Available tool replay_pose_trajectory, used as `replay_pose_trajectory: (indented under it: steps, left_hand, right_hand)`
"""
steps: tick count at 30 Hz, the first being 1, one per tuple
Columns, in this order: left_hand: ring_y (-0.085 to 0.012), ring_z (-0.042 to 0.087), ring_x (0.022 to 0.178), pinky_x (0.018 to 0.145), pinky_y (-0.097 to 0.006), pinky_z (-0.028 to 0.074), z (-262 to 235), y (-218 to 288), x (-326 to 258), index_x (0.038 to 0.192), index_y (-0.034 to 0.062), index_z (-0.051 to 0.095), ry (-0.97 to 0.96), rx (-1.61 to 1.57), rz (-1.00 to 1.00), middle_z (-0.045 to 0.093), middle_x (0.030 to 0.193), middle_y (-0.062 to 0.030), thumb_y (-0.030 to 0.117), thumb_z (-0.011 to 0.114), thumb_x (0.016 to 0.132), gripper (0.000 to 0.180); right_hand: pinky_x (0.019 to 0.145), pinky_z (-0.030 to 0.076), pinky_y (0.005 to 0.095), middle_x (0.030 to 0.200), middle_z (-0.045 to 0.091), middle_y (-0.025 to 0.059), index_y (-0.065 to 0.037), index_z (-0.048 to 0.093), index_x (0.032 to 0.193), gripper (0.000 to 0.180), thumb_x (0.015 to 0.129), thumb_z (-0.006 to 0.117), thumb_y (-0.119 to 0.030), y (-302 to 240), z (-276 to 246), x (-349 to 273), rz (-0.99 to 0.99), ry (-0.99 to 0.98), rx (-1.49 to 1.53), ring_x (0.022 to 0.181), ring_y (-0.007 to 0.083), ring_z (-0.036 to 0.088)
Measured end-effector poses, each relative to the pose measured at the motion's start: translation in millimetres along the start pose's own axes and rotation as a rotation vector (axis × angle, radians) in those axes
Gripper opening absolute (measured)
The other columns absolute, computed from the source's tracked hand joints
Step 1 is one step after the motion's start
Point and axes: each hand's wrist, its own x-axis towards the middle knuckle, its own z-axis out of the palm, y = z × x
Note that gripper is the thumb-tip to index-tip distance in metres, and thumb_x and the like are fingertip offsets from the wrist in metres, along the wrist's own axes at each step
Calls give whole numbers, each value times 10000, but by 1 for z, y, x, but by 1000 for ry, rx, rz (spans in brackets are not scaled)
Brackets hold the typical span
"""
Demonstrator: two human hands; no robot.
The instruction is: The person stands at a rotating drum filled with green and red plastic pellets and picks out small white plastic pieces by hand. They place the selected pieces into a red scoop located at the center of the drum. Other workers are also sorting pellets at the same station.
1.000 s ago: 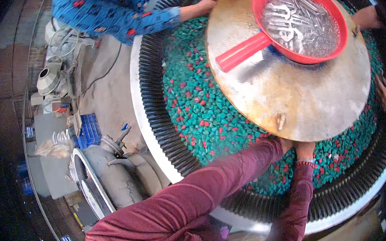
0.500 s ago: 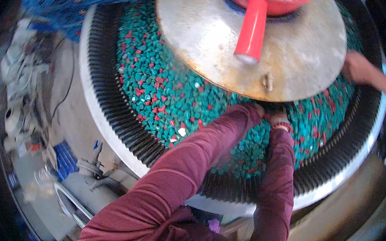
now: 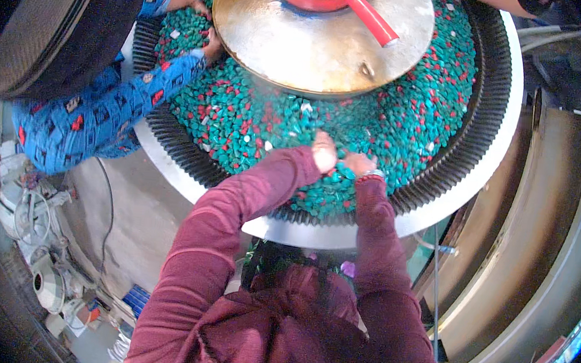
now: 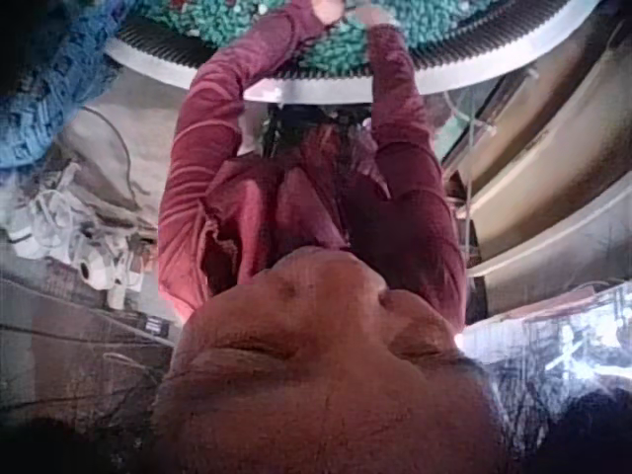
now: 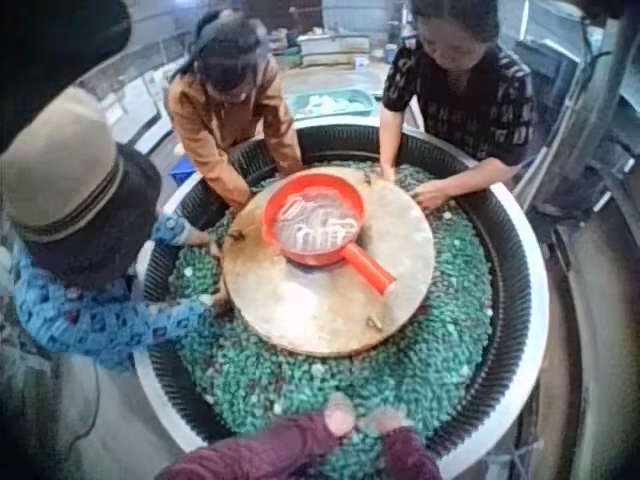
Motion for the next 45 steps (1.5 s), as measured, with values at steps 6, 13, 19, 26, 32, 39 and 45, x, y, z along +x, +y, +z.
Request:
replay_pose_trajectory:
  steps: [6, 13, 19, 26, 32, 39, 45]
  left_hand:
    - [-288, 254, 1292, 970, -673, 190, -42, -55, -123, 1119, 264, 608, 15, 85, -37, 342, 1362, -16, 288, 688, 616, 509]
    - [-342, 247, 1307, 885, -696, 280, -31, -118, -200, 1130, 308, 588, -121, -178, -586, 188, 1469, -65, 207, 539, 778, 370]
    - [-318, 588, 607, 511, -437, 460, -75, 2, -16, 715, -29, 581, 458, -404, -208, 568, 687, -192, 58, 542, 665, 108]
    - [-295, 573, 589, 504, -416, 451, -31, 58, 206, 695, 0, 606, 608, -444, -460, 568, 671, -181, 80, 518, 689, 119]
    - [-291, 587, 606, 520, -420, 455, 18, 55, 210, 682, 31, 625, 678, -430, -547, 587, 674, -166, 114, 531, 680, 126]
    - [-286, 604, 626, 539, -425, 461, 54, 38, 188, 667, 67, 647, 714, -314, -432, 610, 677, -149, 155, 545, 669, 134]
    - [-282, 618, 643, 556, -429, 465, 73, 56, 137, 654, 98, 666, 663, -185, -222, 629, 681, -135, 190, 558, 659, 142]
  right_hand:
    - [944, 262, 640, 1262, 502, 164, -77, 332, 1356, 578, 828, 478, -260, -103, 32, -11, -100, 260, 183, 1155, 359, 476]
    - [811, 490, 438, 1074, 609, 149, -291, 429, 1305, 511, 807, 546, -295, -19, -58, -38, -475, 249, 332, 919, 344, 608]
    - [829, 440, 545, 1030, 609, 138, -75, 507, 1179, 406, 782, 555, -145, 134, -129, 36, -185, 784, -135, 1030, 301, 566]
    - [932, 379, 457, 1031, 625, 134, -54, 656, 938, 268, 753, 525, -197, 189, -76, 160, -526, 704, -495, 1006, 313, 550]
    - [926, 397, 435, 1116, 607, 125, -98, 629, 1085, 380, 770, 542, -294, 167, -39, 165, -679, 853, -427, 1028, 283, 571]
    - [745, 514, 370, 1020, 649, 57, -131, 634, 968, 228, 837, 469, -219, 148, -11, 170, -309, 412, -618, 918, 230, 635]
    - [1011, 271, 513, 1029, 649, 94, -141, 609, 1054, 326, 874, 416, -332, 138, 29, 104, -65, 186, -414, 980, 235, 614]
